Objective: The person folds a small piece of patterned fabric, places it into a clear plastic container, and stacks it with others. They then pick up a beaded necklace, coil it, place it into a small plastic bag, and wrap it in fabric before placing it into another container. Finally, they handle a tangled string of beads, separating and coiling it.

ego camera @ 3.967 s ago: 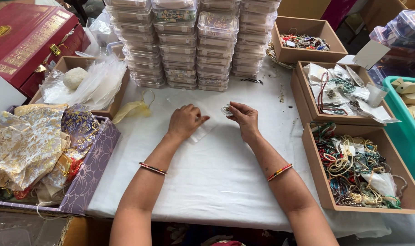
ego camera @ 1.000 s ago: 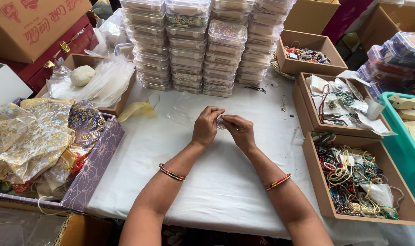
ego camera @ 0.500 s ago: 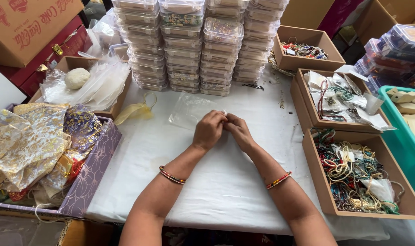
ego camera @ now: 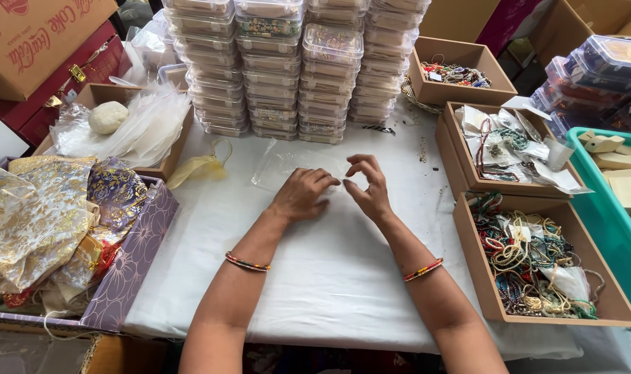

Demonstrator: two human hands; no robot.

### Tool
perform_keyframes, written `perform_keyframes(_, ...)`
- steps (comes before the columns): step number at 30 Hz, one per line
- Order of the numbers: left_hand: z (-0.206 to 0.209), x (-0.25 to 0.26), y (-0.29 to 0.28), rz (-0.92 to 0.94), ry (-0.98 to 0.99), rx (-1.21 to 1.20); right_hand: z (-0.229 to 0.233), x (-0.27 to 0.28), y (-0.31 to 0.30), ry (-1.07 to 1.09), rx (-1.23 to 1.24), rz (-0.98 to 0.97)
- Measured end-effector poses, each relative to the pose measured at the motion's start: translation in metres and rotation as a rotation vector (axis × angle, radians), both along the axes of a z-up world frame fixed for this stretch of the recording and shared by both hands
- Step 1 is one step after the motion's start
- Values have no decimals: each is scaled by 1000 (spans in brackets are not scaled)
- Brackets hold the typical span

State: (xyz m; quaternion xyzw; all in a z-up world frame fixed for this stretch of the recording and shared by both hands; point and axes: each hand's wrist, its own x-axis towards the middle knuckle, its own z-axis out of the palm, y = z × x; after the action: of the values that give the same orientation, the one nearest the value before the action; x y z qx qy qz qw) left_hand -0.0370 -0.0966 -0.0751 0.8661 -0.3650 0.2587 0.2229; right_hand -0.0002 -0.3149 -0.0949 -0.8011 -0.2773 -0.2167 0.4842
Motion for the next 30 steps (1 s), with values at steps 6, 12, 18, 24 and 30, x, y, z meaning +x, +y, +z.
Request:
perform_keyframes(6,-19,10,-1,86,94,-259,17,-12,11,-39,-425,72)
perform_keyframes(12,-8,4,3,94,219,-329,24,-21,18,12,-605,-171)
perform_keyframes(18,-8,6,3,23,78,-120,11,-4,13,186,-634,-171)
perform_keyframes(24,-23,15,3,148,119,-164,46,-19,16,8,-385,-48)
perform_keyframes(30,-12,6,4,167,170,-299,23,4,9,448,195,41)
